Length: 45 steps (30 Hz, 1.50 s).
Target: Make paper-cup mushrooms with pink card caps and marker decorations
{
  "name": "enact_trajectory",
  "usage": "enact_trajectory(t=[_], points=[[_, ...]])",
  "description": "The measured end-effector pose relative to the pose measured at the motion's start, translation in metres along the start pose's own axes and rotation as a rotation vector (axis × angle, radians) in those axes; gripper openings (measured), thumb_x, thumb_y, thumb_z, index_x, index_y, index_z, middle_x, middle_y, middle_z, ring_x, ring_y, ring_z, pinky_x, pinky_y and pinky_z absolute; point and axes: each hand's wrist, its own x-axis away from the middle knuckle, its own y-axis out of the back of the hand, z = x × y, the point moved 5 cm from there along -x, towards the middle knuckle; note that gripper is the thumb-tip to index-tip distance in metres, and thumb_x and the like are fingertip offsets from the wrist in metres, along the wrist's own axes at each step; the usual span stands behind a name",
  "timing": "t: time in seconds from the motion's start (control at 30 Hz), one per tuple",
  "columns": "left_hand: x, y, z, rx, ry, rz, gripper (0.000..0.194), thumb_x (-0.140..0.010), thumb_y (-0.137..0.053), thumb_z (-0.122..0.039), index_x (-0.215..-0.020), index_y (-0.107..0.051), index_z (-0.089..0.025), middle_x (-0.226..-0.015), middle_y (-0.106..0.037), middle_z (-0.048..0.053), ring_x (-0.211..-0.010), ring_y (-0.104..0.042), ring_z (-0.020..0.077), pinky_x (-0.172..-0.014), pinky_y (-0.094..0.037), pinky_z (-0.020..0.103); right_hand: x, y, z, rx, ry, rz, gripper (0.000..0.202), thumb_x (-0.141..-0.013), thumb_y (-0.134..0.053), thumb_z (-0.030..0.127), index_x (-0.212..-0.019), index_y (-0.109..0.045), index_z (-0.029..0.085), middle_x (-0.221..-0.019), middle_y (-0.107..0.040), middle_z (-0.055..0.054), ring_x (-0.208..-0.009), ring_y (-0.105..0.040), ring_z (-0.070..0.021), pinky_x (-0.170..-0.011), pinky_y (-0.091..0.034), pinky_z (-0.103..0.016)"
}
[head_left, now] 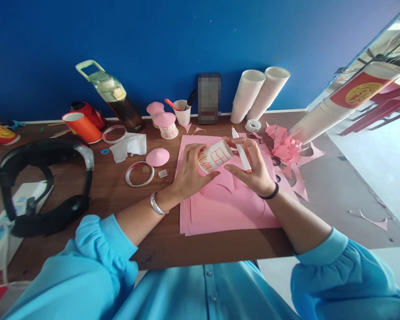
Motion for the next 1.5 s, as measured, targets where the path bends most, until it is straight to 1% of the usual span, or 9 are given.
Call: enact_trajectory(t=[0.23, 0.37, 0.5, 0.63, 0.77, 0.9, 1.03, 1.2, 1.5], points=[[0.0, 0.0, -0.006, -0.071, -0.073, 0.041, 0.07, -0.082, -0.079, -0.051, -0.135, -0.043, -0.022, -0.128, -0.053, 0.015, -0.123, -0.053, 0.0318, -0.104, -0.049, 0.051, 0.002, -0.001, -0.006, -0.013, -0.067, -0.055, 0.049, -0.088, -0.077, 0.048, -0.126, -0.052, 0.029, -0.127, -0.063, -0.008, -0.117, -0.067, -0.0261, -0.098, -0.06, -0.048], [0.001, 0.001, -0.006, 0.084, -0.055, 0.036, 0.086, -0.074, -0.084, -0.058, -0.139, -0.042, -0.023, -0.135, -0.052, 0.016, -0.129, -0.051, 0.0332, -0.11, -0.047, 0.054, 0.001, 0.002, -0.004, -0.021, -0.067, -0.05, 0.046, -0.089, -0.076, 0.045, -0.125, -0.052, 0.03, -0.126, -0.063, -0.007, -0.116, -0.067, -0.026, -0.097, -0.061, -0.049], [0.001, -0.005, 0.009, 0.467, 0.171, 0.132, 0.076, -0.086, -0.071, -0.062, -0.145, -0.038, -0.027, -0.148, -0.048, 0.016, -0.138, -0.052, 0.0307, -0.11, -0.05, 0.052, -0.004, 0.009, 0.002, -0.04, -0.009, -0.027, 0.046, -0.09, -0.076, 0.042, -0.127, -0.051, 0.032, -0.132, -0.062, -0.008, -0.124, -0.065, -0.0281, -0.102, -0.059, -0.053], [0.001, -0.015, 0.016, 0.708, 0.331, 0.212, 0.061, -0.088, -0.07, -0.059, -0.133, -0.046, -0.027, -0.133, -0.061, 0.013, -0.125, -0.063, 0.0268, -0.102, -0.057, 0.047, -0.006, 0.011, 0.002, -0.05, 0.005, 0.007, 0.045, -0.091, -0.073, 0.045, -0.128, -0.048, 0.032, -0.139, -0.06, -0.009, -0.131, -0.062, -0.0299, -0.106, -0.057, -0.057], [-0.001, -0.013, 0.016, 0.673, 0.279, 0.088, 0.07, -0.072, -0.088, -0.05, -0.123, -0.045, -0.027, -0.125, -0.059, 0.009, -0.109, -0.068, 0.0226, -0.094, -0.061, 0.044, -0.005, 0.007, 0.0, -0.089, -0.023, 0.019, 0.054, -0.088, -0.077, 0.048, -0.13, -0.047, 0.033, -0.15, -0.055, -0.01, -0.138, -0.057, -0.0316, -0.108, -0.055, -0.059], [0.002, -0.011, 0.016, 0.511, 0.252, 0.031, 0.075, -0.068, -0.09, -0.049, -0.123, -0.045, -0.027, -0.128, -0.053, 0.009, -0.112, -0.066, 0.0239, -0.096, -0.06, 0.046, -0.004, 0.003, -0.002, -0.135, -0.054, -0.005, 0.052, -0.088, -0.077, 0.049, -0.129, -0.048, 0.032, -0.147, -0.057, -0.011, -0.133, -0.061, -0.0311, -0.105, -0.058, -0.057], [0.003, -0.01, 0.011, 0.541, 0.214, 0.096, 0.082, -0.065, -0.091, -0.054, -0.126, -0.043, -0.027, -0.134, -0.05, 0.012, -0.122, -0.062, 0.0275, -0.105, -0.057, 0.05, -0.004, 0.004, -0.002, -0.147, -0.041, -0.028, 0.047, -0.09, -0.075, 0.048, -0.127, -0.051, 0.032, -0.141, -0.06, -0.009, -0.127, -0.064, -0.0299, -0.1, -0.06, -0.053], [0.001, -0.016, 0.008, 0.755, 0.297, 0.234, 0.06, -0.084, -0.076, -0.055, -0.129, -0.047, -0.029, -0.133, -0.059, 0.012, -0.124, -0.063, 0.0264, -0.103, -0.057, 0.049, -0.005, 0.009, 0.003, -0.088, 0.012, -0.036, 0.046, -0.092, -0.073, 0.046, -0.13, -0.051, 0.032, -0.139, -0.062, -0.009, -0.128, -0.064, -0.0303, -0.102, -0.059, -0.057], [0.0, -0.017, 0.017, 0.761, 0.353, 0.162, 0.071, -0.073, -0.086, -0.056, -0.123, -0.046, -0.027, -0.134, -0.058, 0.012, -0.126, -0.062, 0.0275, -0.102, -0.058, 0.048, -0.002, 0.006, 0.0, -0.125, -0.03, -0.098, 0.048, -0.095, -0.069, 0.045, -0.134, -0.044, 0.035, -0.15, -0.055, -0.009, -0.132, -0.063, -0.0278, -0.109, -0.057, -0.057]])
